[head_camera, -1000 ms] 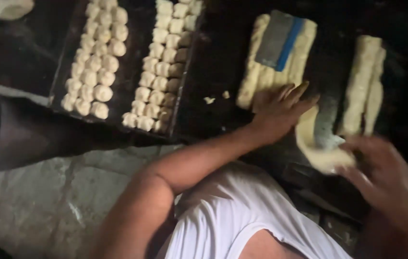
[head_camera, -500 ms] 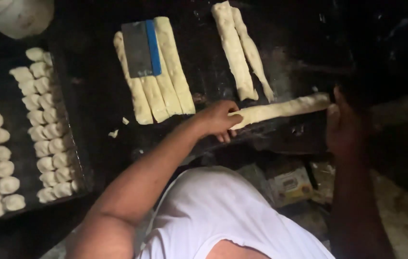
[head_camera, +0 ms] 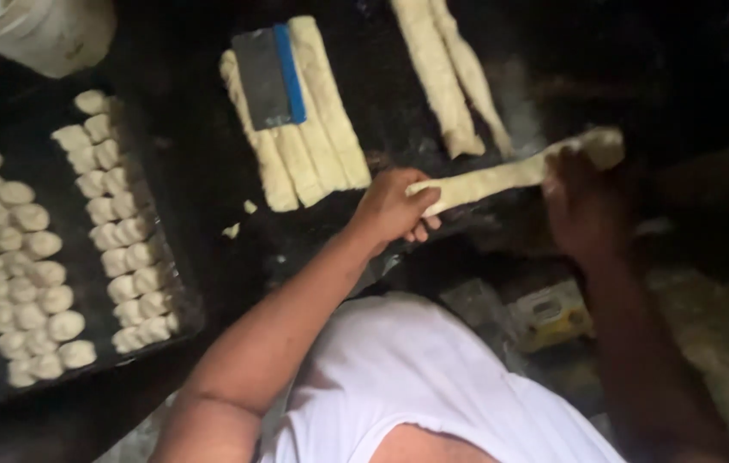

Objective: Shaping pieces of dough into rolls and placing them into a baking tray.

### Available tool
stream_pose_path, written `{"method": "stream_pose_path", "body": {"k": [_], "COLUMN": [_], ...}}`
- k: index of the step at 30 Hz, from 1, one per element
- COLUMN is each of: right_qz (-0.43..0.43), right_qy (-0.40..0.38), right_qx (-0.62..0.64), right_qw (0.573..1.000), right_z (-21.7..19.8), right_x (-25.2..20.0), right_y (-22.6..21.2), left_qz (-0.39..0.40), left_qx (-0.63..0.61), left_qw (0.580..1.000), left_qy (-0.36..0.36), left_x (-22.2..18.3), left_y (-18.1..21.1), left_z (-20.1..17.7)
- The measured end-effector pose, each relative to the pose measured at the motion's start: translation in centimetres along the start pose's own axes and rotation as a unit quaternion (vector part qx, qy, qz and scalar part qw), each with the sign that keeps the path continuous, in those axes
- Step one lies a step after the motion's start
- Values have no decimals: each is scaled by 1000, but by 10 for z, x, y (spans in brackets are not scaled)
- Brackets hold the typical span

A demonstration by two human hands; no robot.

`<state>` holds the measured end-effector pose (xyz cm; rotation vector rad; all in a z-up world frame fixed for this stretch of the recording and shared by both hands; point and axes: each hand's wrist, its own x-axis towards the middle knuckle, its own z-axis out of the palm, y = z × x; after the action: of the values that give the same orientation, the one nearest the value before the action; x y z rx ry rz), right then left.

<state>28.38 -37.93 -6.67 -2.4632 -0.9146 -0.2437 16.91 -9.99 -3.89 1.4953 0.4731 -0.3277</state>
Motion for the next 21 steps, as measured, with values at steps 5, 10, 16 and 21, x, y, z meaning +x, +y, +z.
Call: {"method": "stream_pose_path", "body": {"k": [5, 10, 16, 21], "right_qz": [-12, -32, 12, -45], "right_qy": [2, -8, -33, -33], "right_qx": [2, -12, 1, -46], "right_qw": [1000, 999, 999, 997], "right_z": [24, 37, 46, 52], "right_x": [-15, -23, -28, -25], "right_y": [-29, -75, -126, -170], "left_qz": [-3, -5, 10, 16], "left_qx": [-30, -41, -62, -12], "left_qw": [999, 999, 998, 1000], "left_qy": [-15, -2, -13, 13], "left_x": [-1, -3, -14, -27], "left_y": [-11, -22, -42, -52], "left_z": [-9, -22, -43, -66]}}
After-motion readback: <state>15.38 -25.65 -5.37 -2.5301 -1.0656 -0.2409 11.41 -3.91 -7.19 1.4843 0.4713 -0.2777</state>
